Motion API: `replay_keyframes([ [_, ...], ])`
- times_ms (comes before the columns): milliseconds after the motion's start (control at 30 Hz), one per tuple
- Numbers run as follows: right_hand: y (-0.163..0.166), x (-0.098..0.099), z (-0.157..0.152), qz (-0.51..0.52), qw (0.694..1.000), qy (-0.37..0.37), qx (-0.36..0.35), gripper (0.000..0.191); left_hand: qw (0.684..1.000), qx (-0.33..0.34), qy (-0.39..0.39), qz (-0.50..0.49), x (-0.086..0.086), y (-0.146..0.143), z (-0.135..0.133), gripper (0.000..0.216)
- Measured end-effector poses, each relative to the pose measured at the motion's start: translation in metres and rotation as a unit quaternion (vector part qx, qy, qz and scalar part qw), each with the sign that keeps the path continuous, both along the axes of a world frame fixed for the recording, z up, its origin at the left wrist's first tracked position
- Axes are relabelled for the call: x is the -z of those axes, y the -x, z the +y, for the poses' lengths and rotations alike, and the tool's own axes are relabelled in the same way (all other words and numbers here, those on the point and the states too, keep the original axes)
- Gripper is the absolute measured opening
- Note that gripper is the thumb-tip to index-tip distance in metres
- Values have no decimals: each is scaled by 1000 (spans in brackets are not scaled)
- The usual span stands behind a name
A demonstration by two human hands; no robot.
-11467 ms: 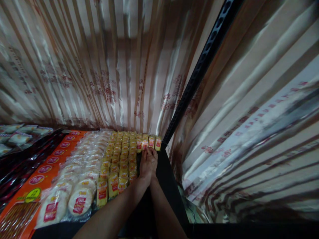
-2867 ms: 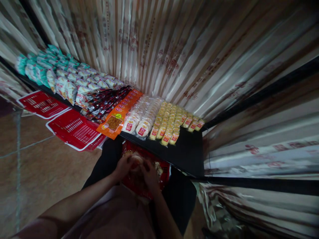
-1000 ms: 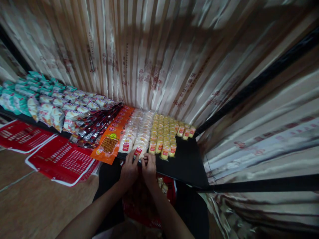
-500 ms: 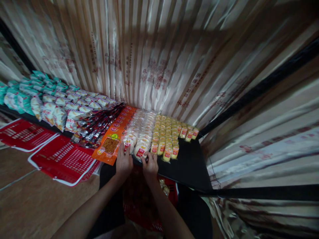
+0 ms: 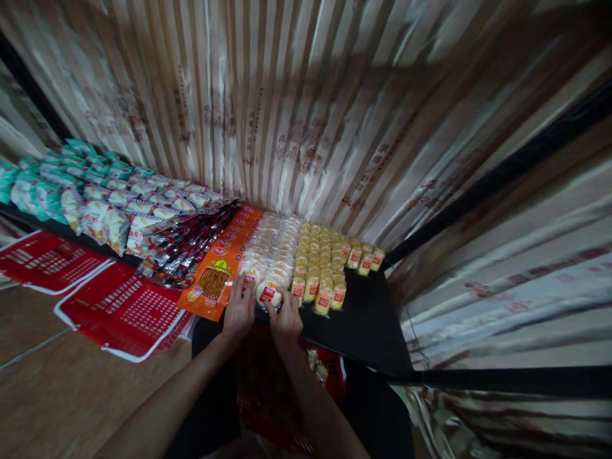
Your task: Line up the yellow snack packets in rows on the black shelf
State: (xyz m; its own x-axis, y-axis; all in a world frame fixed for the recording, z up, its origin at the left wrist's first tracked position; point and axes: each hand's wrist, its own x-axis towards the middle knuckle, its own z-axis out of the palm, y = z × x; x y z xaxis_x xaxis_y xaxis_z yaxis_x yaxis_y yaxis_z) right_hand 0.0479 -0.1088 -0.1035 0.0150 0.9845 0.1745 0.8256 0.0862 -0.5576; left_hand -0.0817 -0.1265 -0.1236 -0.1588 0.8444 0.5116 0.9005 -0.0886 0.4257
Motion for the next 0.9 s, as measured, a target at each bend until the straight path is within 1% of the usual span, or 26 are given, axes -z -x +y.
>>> replay_keyframes([
  [100,0,0,0,-5,1000,2,3,43,1000,7,-4,8,2,1,-2,39],
  [233,-3,0,2,4,1000,0,-13,41,1000,12,3,8,1,1,-2,40],
  [433,-4,2,0,36,998,-30,-31,38,999,26,22,-8,-6,1,-5,43],
  [567,-12,3,-10,87,989,-59,-101,40,999,37,13,-37,-13,2,-16,44],
  [667,-22,6,-29,117,981,-70,-136,38,997,42,5,-70,-15,-1,-36,34],
  [733,-30,12,-48,128,979,-64,-148,35,993,61,33,-92,-12,-8,-57,28],
  [767,-34,17,-58,132,978,-53,-155,32,989,80,63,-104,-8,-13,-69,27],
  [833,-40,31,-77,135,978,-22,-159,29,972,129,144,-134,3,-26,-92,27],
  [867,-43,39,-86,129,979,8,-157,27,962,126,189,-154,10,-34,-101,27],
  [900,-46,48,-93,121,979,46,-158,26,948,108,242,-173,17,-42,-109,27],
])
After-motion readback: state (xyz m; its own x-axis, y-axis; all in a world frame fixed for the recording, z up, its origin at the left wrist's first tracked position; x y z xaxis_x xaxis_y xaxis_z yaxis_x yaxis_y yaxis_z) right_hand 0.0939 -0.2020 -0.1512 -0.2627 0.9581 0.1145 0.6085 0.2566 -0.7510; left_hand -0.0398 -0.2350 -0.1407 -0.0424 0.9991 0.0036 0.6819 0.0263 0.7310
